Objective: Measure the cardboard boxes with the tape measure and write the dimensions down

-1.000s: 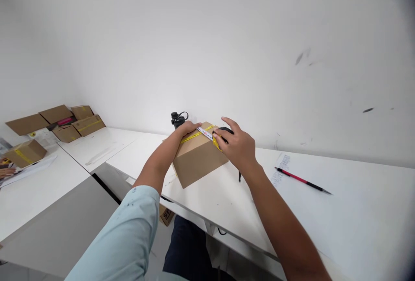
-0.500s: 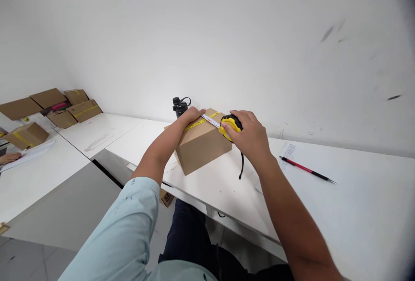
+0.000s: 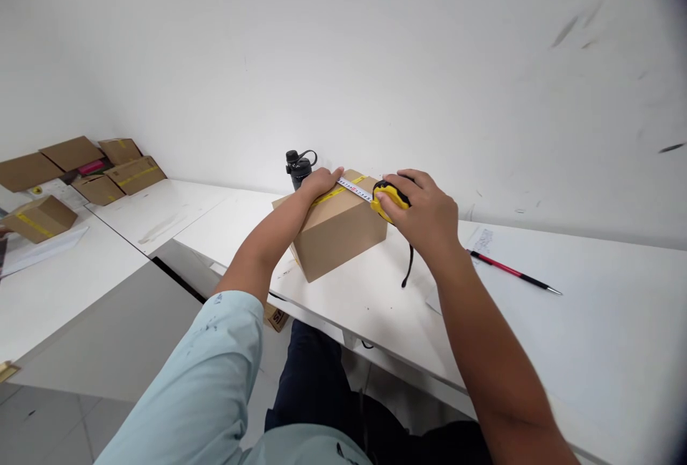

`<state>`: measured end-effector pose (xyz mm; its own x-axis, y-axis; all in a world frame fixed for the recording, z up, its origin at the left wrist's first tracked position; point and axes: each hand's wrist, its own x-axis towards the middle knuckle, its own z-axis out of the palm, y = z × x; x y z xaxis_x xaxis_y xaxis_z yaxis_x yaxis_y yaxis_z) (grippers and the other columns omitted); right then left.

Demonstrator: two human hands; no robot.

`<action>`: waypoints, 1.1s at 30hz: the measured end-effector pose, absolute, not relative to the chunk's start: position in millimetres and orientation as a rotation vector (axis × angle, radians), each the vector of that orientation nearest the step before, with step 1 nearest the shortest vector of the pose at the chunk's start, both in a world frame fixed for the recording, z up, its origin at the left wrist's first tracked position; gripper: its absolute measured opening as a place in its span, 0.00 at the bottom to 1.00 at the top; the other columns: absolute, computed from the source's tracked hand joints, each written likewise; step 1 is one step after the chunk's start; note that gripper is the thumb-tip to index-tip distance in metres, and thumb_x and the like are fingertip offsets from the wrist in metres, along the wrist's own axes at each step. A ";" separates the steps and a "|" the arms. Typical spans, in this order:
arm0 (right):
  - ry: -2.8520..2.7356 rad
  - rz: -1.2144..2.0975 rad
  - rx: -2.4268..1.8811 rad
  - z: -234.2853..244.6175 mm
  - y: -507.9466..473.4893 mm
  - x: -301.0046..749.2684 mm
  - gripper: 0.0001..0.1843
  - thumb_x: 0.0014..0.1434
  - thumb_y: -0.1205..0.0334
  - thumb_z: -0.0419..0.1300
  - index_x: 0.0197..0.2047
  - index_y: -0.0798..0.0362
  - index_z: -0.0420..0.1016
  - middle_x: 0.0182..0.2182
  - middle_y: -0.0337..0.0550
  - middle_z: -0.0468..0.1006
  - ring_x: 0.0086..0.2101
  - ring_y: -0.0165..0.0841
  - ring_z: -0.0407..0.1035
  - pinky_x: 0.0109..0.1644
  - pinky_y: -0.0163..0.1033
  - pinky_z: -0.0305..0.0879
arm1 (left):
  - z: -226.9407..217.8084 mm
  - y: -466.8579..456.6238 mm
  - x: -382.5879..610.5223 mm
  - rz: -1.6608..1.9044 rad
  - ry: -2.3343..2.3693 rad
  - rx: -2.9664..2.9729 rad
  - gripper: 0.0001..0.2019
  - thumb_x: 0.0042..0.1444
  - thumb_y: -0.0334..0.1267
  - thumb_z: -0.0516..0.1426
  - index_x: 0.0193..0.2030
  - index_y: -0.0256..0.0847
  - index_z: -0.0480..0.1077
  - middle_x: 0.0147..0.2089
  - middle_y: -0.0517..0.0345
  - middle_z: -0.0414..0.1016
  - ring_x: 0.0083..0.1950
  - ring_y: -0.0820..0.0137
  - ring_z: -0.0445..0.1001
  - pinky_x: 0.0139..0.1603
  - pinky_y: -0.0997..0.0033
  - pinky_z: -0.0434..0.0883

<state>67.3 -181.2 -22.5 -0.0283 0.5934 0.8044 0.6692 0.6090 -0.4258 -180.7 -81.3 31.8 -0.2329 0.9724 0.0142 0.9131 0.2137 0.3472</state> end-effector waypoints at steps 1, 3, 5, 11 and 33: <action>-1.709 -0.085 -1.052 -22.4 -181.5 67.2 0.18 0.69 0.50 0.59 0.55 0.44 0.86 0.58 0.45 0.83 0.44 0.39 0.80 0.37 0.41 0.70 | 31.5 -81.4 -180.4 0.425 2.274 1.812 0.37 0.75 0.67 0.45 0.56 0.34 0.79 0.67 0.34 0.80 0.66 0.46 0.80 0.65 0.56 0.71; -1.721 -0.099 -1.064 -22.3 -182.7 65.8 0.18 0.70 0.51 0.59 0.55 0.44 0.86 0.59 0.46 0.82 0.44 0.38 0.80 0.36 0.41 0.70 | 31.0 -81.4 -180.0 0.440 2.263 1.841 0.35 0.76 0.65 0.44 0.55 0.35 0.80 0.66 0.35 0.81 0.65 0.47 0.80 0.64 0.57 0.71; -1.726 -0.117 -1.066 -22.7 -183.8 64.1 0.18 0.70 0.52 0.59 0.55 0.44 0.86 0.59 0.46 0.82 0.43 0.37 0.79 0.35 0.40 0.69 | 30.8 -81.5 -179.8 0.462 2.253 1.873 0.33 0.76 0.62 0.46 0.54 0.35 0.80 0.64 0.36 0.82 0.64 0.49 0.80 0.62 0.58 0.72; -1.690 -0.155 -1.014 -25.8 -181.4 64.1 0.16 0.68 0.51 0.61 0.54 0.44 0.86 0.57 0.45 0.84 0.42 0.37 0.81 0.33 0.40 0.69 | 29.5 -80.9 -181.5 0.499 2.244 1.900 0.29 0.75 0.59 0.50 0.52 0.34 0.80 0.60 0.36 0.83 0.57 0.52 0.81 0.56 0.61 0.71; -1.289 0.213 -0.441 5.4 -186.1 103.4 0.19 0.70 0.38 0.65 0.52 0.42 0.84 0.53 0.46 0.85 0.56 0.44 0.81 0.59 0.54 0.82 | 126.8 -272.0 -216.1 1.060 2.039 2.091 0.22 0.65 0.61 0.62 0.39 0.42 0.72 0.36 0.56 0.75 0.34 0.68 0.68 0.35 0.69 0.62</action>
